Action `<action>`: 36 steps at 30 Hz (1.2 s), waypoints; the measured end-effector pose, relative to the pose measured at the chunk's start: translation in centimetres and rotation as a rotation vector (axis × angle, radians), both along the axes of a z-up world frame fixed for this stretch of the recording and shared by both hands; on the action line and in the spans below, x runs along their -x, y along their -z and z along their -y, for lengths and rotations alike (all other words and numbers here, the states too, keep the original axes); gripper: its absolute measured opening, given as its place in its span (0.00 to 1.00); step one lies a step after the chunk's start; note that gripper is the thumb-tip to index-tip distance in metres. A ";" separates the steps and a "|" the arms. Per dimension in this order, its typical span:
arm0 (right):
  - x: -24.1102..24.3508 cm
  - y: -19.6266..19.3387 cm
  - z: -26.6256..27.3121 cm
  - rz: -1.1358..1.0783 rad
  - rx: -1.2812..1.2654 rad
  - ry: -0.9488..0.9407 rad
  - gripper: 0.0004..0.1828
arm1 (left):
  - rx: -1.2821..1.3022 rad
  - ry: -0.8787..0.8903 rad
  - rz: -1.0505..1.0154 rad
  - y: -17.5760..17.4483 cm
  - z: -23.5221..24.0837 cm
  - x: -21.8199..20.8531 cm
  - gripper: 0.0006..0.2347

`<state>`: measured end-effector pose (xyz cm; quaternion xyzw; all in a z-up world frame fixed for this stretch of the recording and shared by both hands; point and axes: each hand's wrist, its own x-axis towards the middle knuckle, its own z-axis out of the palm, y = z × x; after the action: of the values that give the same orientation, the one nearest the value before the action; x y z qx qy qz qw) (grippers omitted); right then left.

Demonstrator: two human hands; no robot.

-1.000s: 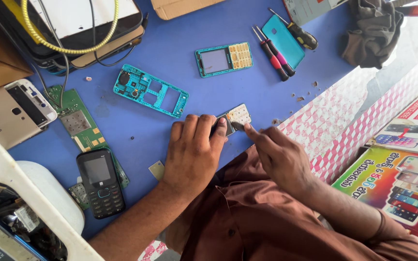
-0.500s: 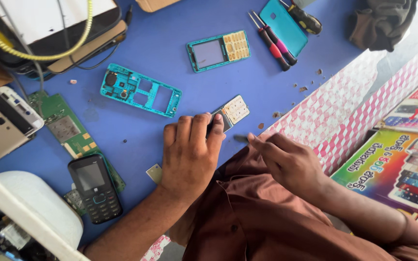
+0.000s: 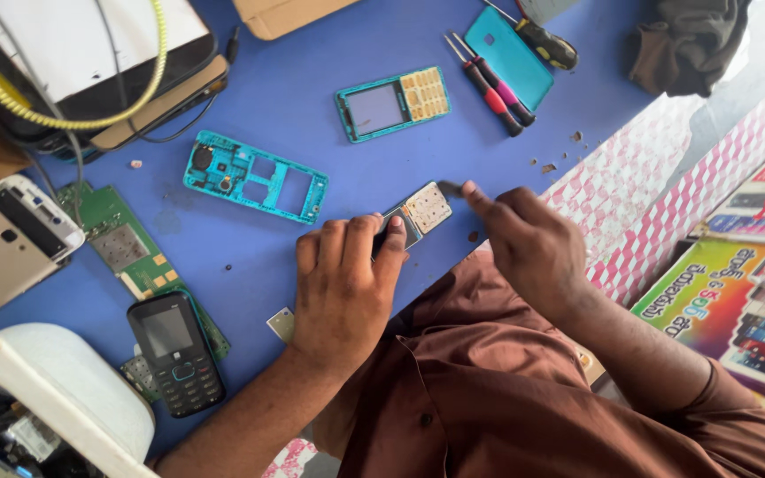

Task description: The person disassembles a teal mobile phone, removes the battery and internal components, and uses a toothbrush to clean the circuit board and other parts. The person then reassembles the phone components.

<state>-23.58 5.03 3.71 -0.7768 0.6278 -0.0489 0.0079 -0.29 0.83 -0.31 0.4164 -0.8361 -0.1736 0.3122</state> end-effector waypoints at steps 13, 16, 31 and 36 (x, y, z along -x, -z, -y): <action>-1.6 -6.7 1.9 0.438 -0.411 0.224 0.10 | 0.025 -0.024 0.017 0.1 -0.2 -0.6 0.12; -3.0 -7.5 2.0 1.197 -1.059 -0.278 0.19 | 0.052 -0.021 0.029 0.1 -0.2 -0.6 0.11; -9.5 -5.5 1.3 1.724 -1.251 -0.596 0.15 | 0.056 -0.045 0.011 0.3 -0.1 -0.8 0.10; -10.0 -5.1 0.5 1.817 -1.300 -0.575 0.14 | 0.067 -0.057 0.011 0.7 -0.4 -0.7 0.09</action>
<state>-13.55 4.53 8.81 -0.4187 0.0971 -0.2539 0.8665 0.37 1.27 -1.05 0.4301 -0.8310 -0.1341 0.3263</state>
